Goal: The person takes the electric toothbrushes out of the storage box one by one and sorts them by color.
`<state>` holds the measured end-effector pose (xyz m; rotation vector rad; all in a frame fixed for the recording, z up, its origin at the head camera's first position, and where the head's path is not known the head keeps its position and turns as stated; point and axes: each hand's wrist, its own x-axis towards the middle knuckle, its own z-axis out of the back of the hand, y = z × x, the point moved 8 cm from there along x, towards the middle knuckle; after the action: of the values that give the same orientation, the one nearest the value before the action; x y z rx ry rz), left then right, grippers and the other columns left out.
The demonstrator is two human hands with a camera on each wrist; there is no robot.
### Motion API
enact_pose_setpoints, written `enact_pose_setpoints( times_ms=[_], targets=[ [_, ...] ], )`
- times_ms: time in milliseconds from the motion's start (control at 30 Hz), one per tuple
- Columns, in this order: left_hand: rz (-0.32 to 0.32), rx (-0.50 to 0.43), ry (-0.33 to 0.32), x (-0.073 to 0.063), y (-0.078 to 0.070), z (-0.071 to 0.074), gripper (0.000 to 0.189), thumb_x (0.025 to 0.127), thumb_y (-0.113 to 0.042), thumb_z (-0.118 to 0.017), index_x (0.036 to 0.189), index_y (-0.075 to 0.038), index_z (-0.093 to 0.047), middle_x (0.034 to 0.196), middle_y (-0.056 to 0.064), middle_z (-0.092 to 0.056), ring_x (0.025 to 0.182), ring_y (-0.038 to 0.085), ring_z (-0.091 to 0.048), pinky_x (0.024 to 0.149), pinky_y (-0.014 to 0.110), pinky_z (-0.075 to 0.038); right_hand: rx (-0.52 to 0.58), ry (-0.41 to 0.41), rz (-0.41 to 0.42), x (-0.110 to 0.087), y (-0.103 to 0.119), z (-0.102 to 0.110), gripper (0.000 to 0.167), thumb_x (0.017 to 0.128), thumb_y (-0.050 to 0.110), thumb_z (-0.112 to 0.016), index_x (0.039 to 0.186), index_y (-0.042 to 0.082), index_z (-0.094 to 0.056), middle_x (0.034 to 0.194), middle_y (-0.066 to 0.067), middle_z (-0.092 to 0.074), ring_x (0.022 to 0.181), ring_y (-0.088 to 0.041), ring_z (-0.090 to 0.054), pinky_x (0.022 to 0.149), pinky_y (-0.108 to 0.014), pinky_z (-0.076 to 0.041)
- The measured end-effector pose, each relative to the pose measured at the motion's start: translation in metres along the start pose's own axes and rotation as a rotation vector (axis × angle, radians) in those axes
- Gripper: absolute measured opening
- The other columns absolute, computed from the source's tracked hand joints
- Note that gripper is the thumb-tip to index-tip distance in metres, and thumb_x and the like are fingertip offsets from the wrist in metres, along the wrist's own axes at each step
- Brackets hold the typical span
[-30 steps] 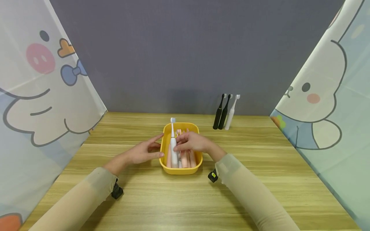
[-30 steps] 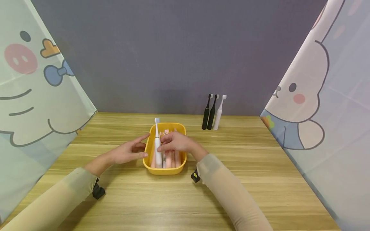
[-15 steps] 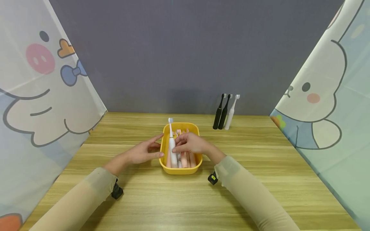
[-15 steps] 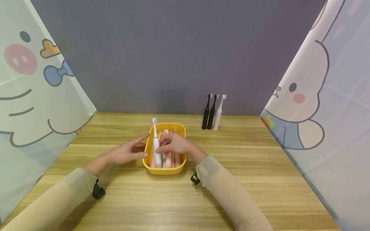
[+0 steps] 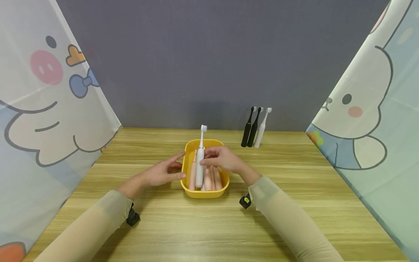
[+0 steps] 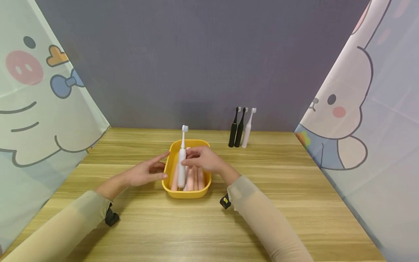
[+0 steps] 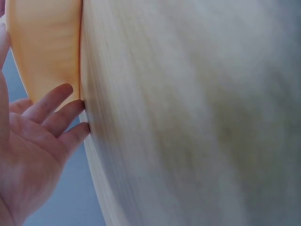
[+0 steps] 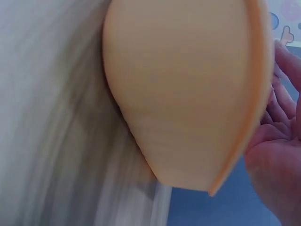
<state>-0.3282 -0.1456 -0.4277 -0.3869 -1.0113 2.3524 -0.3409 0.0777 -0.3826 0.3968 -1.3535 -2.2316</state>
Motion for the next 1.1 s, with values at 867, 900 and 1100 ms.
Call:
enact_pose_setpoints(
  times_ms=[867, 900, 1100],
  targets=[
    [0.002, 0.002, -0.001, 0.001, 0.001, -0.001, 0.099, 0.105, -0.051, -0.074, 0.178, -0.019, -0.015, 0.157, 0.020, -0.063, 0.147, 0.041, -0.060, 0.128, 0.065, -0.039, -0.012, -0.308, 0.048, -0.054, -0.007, 0.122, 0.030, 0.105, 0.021, -0.078, 0.130, 0.004, -0.075, 0.105, -0.016, -0.076, 0.086, -0.015, -0.068, 0.071, -0.024, -0.053],
    [0.003, -0.003, -0.002, 0.001, 0.000, -0.001, 0.099, 0.105, -0.050, -0.074, 0.178, -0.018, -0.015, 0.157, 0.020, -0.063, 0.147, 0.041, -0.060, 0.128, 0.065, -0.039, -0.019, -0.310, 0.037, -0.056, -0.010, 0.124, 0.031, 0.105, 0.022, -0.078, 0.131, 0.004, -0.074, 0.106, -0.017, -0.076, 0.087, -0.015, -0.068, 0.071, -0.024, -0.053],
    [-0.016, -0.009, -0.003, 0.001, -0.004, -0.002, 0.099, 0.106, -0.046, -0.074, 0.178, -0.013, -0.015, 0.154, 0.023, -0.065, 0.144, 0.041, -0.063, 0.126, 0.063, -0.042, -0.049, -0.330, 0.001, -0.073, -0.034, 0.140, 0.034, 0.106, 0.020, -0.076, 0.131, -0.002, -0.072, 0.102, -0.011, -0.078, 0.084, -0.009, -0.066, 0.067, -0.024, -0.051]
  ],
)
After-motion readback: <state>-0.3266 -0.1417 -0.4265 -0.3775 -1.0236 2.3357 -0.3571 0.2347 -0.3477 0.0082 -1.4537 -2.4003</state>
